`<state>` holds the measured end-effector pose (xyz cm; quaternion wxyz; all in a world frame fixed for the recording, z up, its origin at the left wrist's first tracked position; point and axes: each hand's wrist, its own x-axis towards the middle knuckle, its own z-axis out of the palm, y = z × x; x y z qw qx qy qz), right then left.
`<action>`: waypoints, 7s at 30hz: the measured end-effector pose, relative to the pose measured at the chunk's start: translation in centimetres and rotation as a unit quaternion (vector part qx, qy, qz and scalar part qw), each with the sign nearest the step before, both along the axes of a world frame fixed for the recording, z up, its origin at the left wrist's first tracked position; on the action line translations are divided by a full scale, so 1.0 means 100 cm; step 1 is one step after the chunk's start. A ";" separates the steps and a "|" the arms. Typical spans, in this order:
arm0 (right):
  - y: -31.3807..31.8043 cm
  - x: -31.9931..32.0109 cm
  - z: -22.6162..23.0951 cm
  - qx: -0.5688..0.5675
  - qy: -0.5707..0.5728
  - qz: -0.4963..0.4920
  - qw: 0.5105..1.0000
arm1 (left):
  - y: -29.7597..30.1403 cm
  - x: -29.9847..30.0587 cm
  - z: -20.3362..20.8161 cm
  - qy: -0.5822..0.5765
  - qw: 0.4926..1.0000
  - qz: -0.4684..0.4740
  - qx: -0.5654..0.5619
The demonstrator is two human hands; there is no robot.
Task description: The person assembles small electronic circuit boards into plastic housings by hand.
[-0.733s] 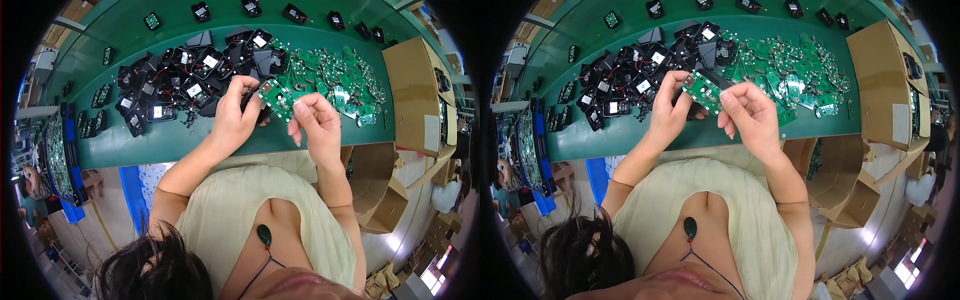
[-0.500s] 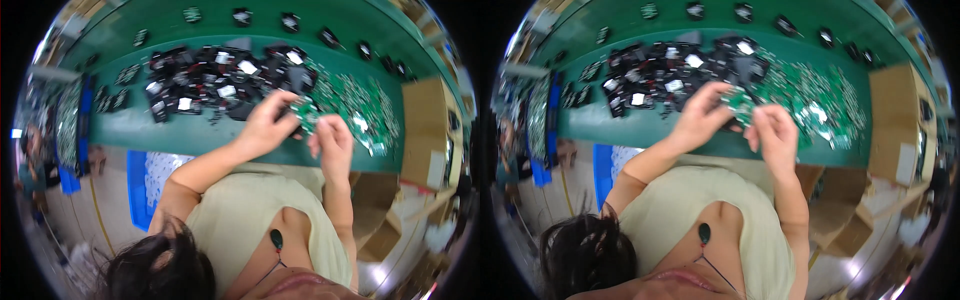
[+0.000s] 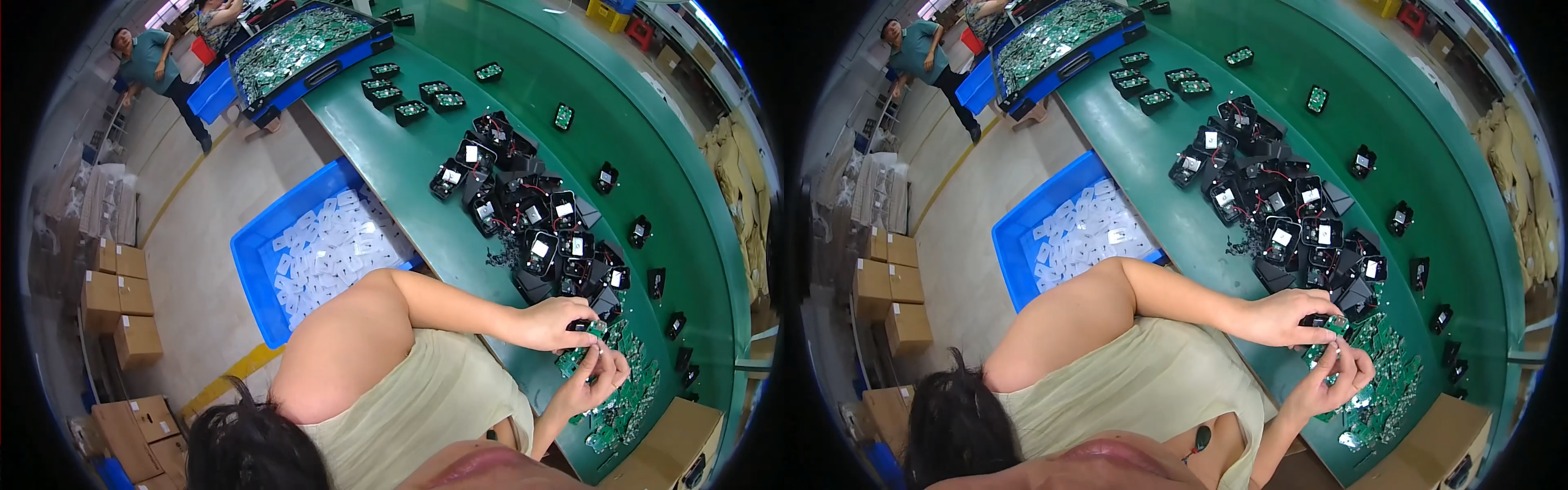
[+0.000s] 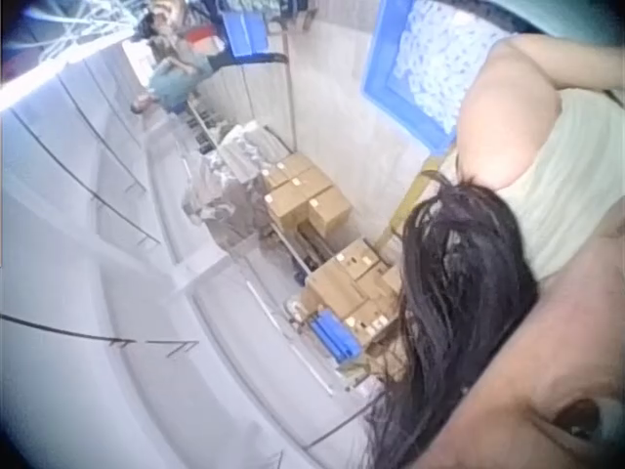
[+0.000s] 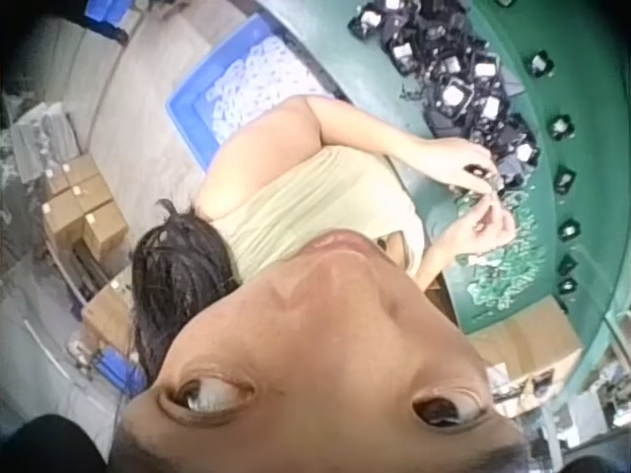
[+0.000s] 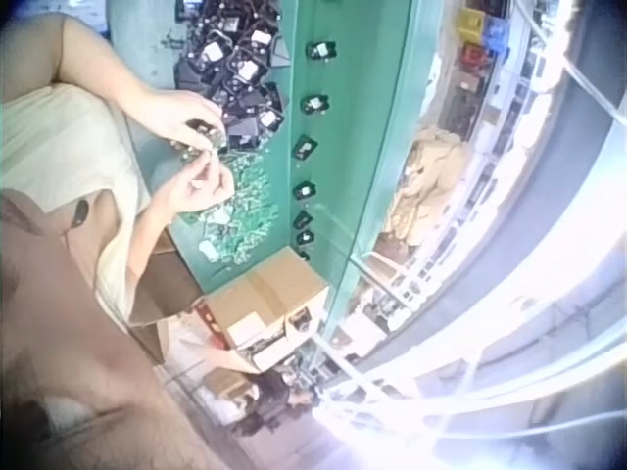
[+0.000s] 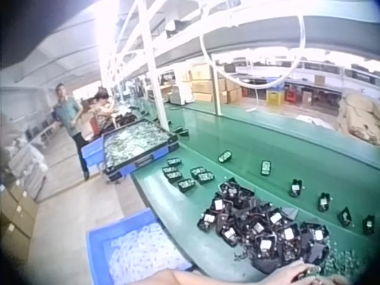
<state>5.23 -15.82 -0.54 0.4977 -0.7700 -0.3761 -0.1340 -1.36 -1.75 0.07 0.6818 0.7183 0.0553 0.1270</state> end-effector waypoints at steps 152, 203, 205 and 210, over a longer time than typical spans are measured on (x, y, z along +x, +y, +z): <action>-0.002 0.003 0.031 -0.054 -0.180 0.124 0.974 | 0.013 -0.005 0.011 0.107 0.953 -0.126 -0.256; 0.091 0.079 0.035 -0.057 0.125 0.136 0.981 | 0.355 0.209 -0.061 0.168 0.889 0.369 -0.214; 0.086 0.079 0.035 -0.079 0.138 0.129 0.979 | 0.355 0.205 -0.065 0.278 0.901 0.318 -0.102; 0.072 0.081 0.037 -0.054 0.128 0.114 0.984 | 0.337 0.180 -0.040 0.420 0.823 0.162 0.347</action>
